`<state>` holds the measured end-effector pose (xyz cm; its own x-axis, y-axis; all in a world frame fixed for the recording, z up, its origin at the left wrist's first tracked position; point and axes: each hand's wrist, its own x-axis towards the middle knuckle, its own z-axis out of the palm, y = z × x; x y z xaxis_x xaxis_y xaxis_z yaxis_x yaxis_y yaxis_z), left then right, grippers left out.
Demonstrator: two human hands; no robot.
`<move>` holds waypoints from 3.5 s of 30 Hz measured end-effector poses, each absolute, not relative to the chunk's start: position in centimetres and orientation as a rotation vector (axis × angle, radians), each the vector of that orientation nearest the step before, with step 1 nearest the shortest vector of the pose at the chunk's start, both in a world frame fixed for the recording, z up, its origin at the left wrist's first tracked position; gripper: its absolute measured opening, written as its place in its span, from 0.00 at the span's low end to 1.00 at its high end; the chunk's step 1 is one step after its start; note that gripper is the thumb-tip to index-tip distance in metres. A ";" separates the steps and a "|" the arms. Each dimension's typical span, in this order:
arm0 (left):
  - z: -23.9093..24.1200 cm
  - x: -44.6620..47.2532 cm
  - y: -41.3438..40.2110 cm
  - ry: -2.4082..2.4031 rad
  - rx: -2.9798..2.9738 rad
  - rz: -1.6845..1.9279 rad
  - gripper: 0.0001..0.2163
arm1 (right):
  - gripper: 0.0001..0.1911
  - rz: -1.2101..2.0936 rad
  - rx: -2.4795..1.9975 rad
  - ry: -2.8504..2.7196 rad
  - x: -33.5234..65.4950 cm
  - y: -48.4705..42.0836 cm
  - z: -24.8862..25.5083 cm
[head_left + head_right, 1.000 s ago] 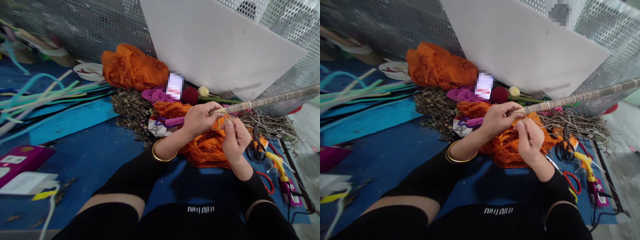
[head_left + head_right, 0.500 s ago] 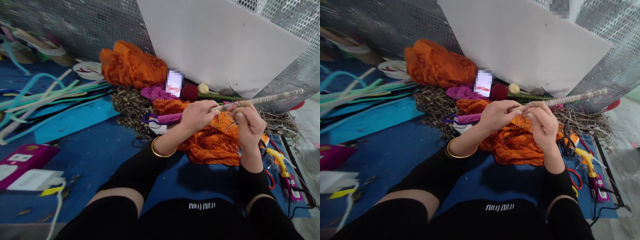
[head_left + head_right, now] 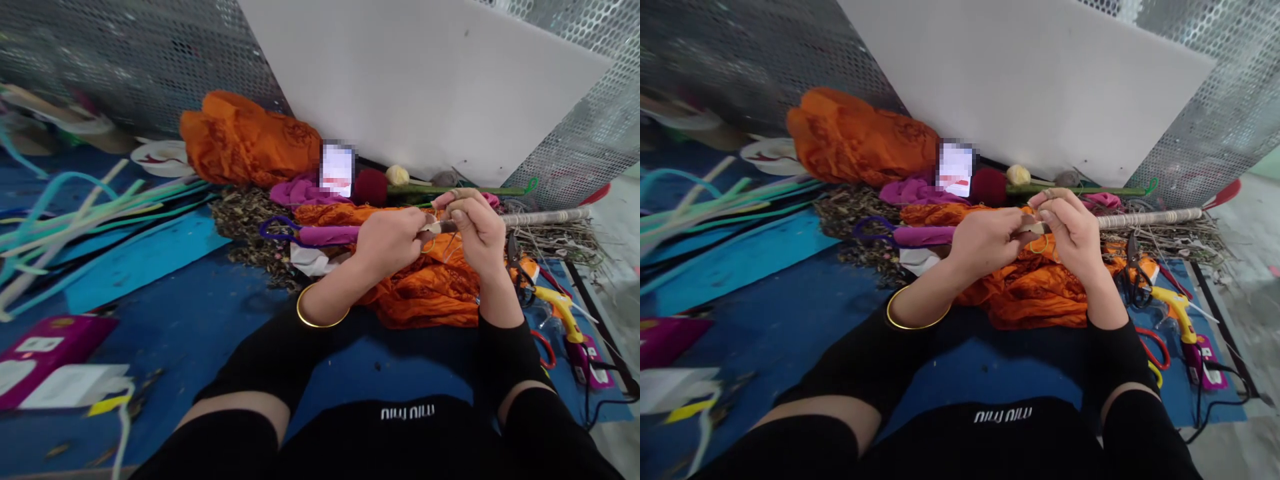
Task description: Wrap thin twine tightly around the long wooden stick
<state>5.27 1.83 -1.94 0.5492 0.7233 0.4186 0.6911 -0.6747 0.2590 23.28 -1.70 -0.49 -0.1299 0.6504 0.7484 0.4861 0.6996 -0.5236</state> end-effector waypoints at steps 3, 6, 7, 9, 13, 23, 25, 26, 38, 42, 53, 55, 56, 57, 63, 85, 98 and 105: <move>-2.4 5.3 1.8 1.148 2.887 0.872 0.12 | 0.16 0.220 -0.945 -1.753 23.3 -1.5 -0.8; -2.9 5.4 1.9 1.046 3.015 1.034 0.15 | 0.17 0.214 -0.995 -1.746 23.3 -1.4 -0.9; -3.0 5.4 1.9 1.024 3.042 1.072 0.15 | 0.17 0.214 -1.008 -1.747 23.4 -1.3 -0.9; -3.1 5.4 1.9 1.030 3.060 1.110 0.14 | 0.18 0.213 -1.032 -1.744 23.4 -1.3 -0.9; -3.4 5.5 2.1 1.023 3.039 1.135 0.16 | 0.18 0.213 -1.050 -1.715 23.5 -1.3 -0.9; -2.8 4.3 3.2 1.055 3.085 1.173 0.15 | 0.19 0.451 -0.929 -1.429 23.8 -1.4 -0.7; -2.0 2.8 3.8 1.169 2.979 1.144 0.15 | 0.19 0.542 -0.874 -1.283 24.8 -1.7 0.0; -1.6 1.9 4.2 1.215 2.931 1.154 0.15 | 0.19 0.607 -0.861 -1.222 25.6 -1.9 0.3; 0.4 -4.8 6.1 1.142 2.361 0.989 0.14 | 0.15 0.384 -0.975 -0.547 37.6 -1.6 0.8; 1.1 -4.6 5.7 1.073 2.165 1.009 0.16 | 0.19 0.335 -1.133 -0.505 38.6 -0.4 -0.4; -0.1 2.0 3.7 0.794 1.752 1.182 0.16 | 0.16 -0.012 -1.324 -1.568 27.6 0.4 -1.7; -0.2 2.6 3.5 0.733 1.712 1.169 0.17 | 0.20 0.325 -1.110 -1.691 24.9 0.1 -2.0; -0.2 2.7 3.5 0.712 1.694 1.161 0.17 | 0.20 0.449 -1.045 -1.712 23.8 -0.1 -2.2; -0.3 2.8 3.6 0.697 1.677 1.155 0.18 | 0.19 0.537 -1.006 -1.720 23.0 -0.3 -2.2; -0.5 3.1 4.1 0.655 1.571 1.182 0.20 | 0.19 0.223 -0.922 -1.579 21.6 -1.9 -1.7; -1.7 5.4 3.7 0.733 1.720 1.144 0.12 | 0.23 0.384 -0.827 -1.294 19.1 -2.6 -2.8; -2.6 5.9 3.8 0.885 1.900 1.152 0.13 | 0.21 0.287 -0.948 -1.429 18.2 -4.0 -2.7; -2.1 5.2 3.9 0.965 2.039 1.136 0.09 | 0.18 0.169 -0.838 -1.643 21.0 -3.3 -0.5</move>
